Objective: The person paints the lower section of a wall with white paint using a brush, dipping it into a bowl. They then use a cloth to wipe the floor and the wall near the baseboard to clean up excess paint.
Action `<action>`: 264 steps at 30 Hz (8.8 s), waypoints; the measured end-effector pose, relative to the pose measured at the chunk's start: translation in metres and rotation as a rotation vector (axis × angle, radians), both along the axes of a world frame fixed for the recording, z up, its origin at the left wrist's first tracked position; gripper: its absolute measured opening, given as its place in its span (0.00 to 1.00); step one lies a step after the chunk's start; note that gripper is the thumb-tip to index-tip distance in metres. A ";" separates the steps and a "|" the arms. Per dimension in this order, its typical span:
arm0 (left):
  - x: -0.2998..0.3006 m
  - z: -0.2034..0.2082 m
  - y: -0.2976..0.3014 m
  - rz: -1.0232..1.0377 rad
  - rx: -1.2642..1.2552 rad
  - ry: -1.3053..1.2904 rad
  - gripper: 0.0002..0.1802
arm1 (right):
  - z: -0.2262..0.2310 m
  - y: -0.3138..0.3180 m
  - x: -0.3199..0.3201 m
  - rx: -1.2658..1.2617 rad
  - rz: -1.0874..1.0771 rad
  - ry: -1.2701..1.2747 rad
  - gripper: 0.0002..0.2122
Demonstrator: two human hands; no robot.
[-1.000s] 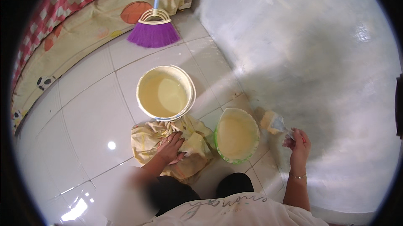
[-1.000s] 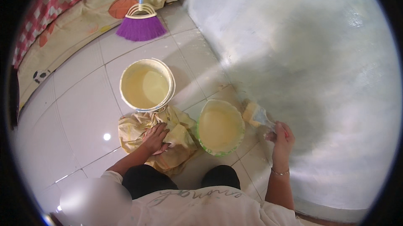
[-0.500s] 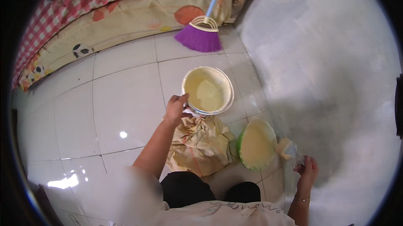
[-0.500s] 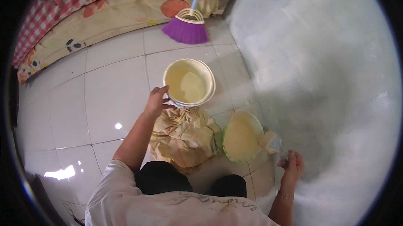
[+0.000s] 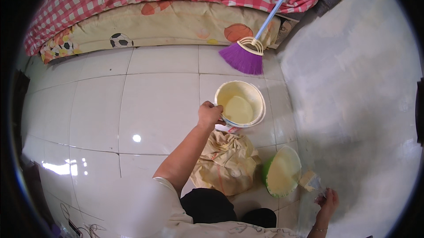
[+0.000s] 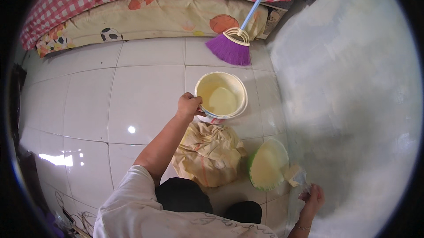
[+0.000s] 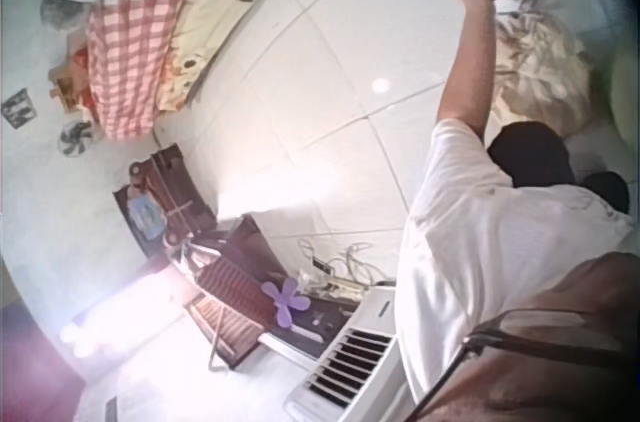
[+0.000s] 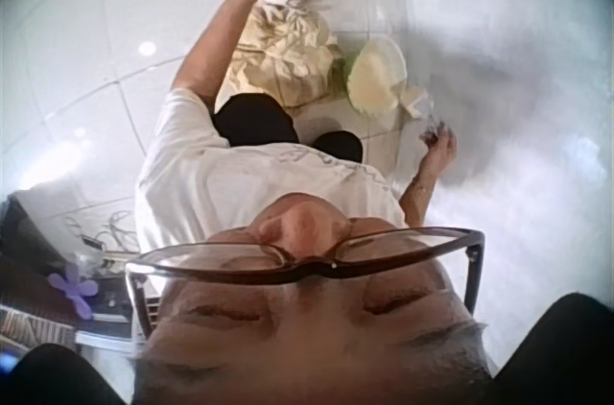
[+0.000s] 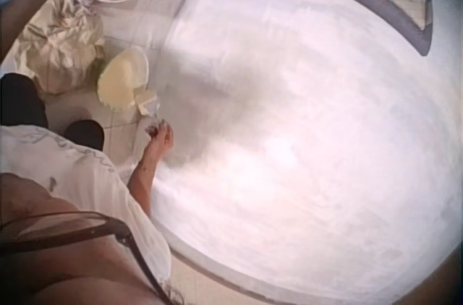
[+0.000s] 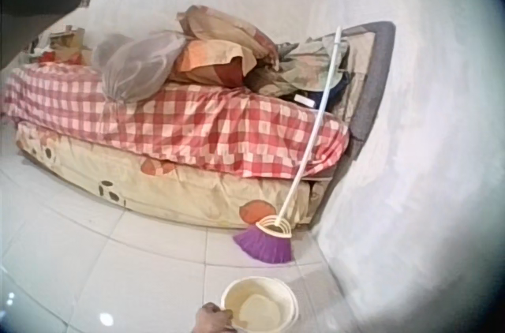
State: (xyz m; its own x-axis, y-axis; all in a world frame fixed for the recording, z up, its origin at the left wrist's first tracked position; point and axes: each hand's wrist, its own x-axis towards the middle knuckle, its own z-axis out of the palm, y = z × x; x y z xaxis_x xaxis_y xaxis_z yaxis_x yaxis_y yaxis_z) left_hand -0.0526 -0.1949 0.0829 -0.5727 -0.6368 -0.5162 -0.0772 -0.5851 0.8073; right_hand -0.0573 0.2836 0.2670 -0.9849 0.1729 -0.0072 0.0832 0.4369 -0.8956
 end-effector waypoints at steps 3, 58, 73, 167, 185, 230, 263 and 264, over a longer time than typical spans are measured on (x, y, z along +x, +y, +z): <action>0.013 -0.002 -0.030 0.063 -0.093 0.008 0.09 | -0.008 0.014 -0.004 0.021 -0.015 -0.002 0.12; 0.077 -0.016 0.109 -0.558 0.375 0.287 0.14 | -0.112 -0.173 0.008 0.130 0.675 -0.345 0.10; 0.101 -0.105 0.065 -0.015 -0.482 0.060 0.15 | -0.196 0.083 -0.014 -0.795 0.056 -0.821 0.20; -0.109 -0.166 0.061 -0.520 -1.154 0.060 0.23 | -0.284 -0.189 -0.125 0.905 0.407 -0.173 0.44; -0.118 -0.150 0.063 -0.512 -1.278 -0.018 0.21 | -0.308 -0.316 -0.402 0.919 0.305 0.010 0.23; -0.129 -0.155 0.061 -0.509 -1.352 0.023 0.18 | -0.293 -0.342 -0.492 0.917 0.474 0.046 0.16; -0.128 -0.156 0.065 -0.546 -1.373 -0.011 0.21 | -0.317 -0.336 -0.490 0.890 0.378 0.193 0.12; -0.129 -0.161 0.065 -0.544 -1.386 0.000 0.21 | -0.319 -0.348 -0.513 0.911 0.318 0.183 0.12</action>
State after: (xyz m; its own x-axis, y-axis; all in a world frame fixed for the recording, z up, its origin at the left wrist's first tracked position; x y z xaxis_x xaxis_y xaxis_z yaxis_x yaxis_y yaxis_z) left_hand -0.1817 -0.1301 -0.0779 -0.8957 -0.3225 0.3061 -0.0288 0.7290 0.6839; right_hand -0.5708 -0.0646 -0.0519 -0.9591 -0.2368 0.1553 -0.2645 0.9451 -0.1921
